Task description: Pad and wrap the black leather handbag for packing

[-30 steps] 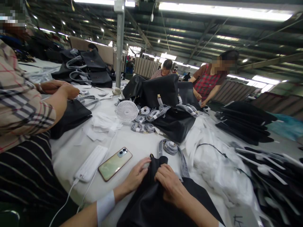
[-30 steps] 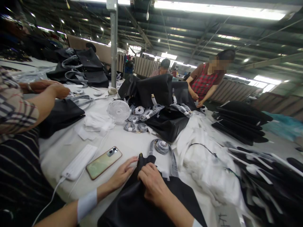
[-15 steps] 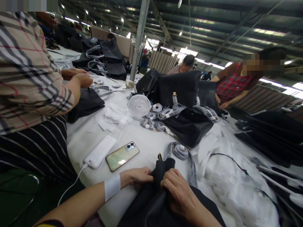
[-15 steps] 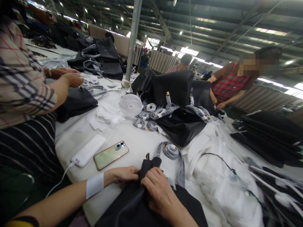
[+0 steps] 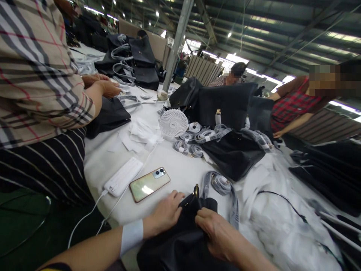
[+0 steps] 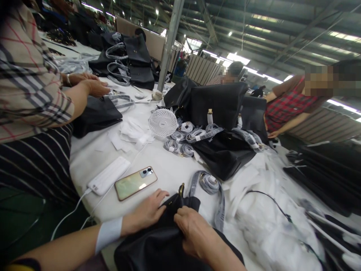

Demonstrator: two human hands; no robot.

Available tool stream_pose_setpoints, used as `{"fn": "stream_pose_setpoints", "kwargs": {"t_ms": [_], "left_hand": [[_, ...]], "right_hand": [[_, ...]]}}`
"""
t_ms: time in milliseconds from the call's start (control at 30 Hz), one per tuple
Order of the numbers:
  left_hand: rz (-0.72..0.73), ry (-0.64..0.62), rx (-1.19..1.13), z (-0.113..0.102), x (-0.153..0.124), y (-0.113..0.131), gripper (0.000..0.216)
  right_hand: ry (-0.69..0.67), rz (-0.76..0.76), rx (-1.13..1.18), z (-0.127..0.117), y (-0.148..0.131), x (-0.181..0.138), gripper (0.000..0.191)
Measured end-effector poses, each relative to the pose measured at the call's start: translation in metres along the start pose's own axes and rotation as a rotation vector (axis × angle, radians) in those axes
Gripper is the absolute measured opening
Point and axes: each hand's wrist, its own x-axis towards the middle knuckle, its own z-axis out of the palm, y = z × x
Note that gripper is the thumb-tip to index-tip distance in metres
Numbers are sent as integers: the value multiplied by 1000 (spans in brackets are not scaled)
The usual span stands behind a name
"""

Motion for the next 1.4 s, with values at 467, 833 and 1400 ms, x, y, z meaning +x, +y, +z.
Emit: {"fn": "stream_pose_setpoints", "kwargs": {"t_ms": [467,833,1400], "left_hand": [[648,-102,650,32,14,-10,30],[599,-169,529,17,15,-4,36],[523,-203,438,14,11,-3,46]], "right_hand": [[144,-72,-2,45,22,11,26],[268,13,181,13,62,8,25],[259,724,767,27,85,46,22]]}}
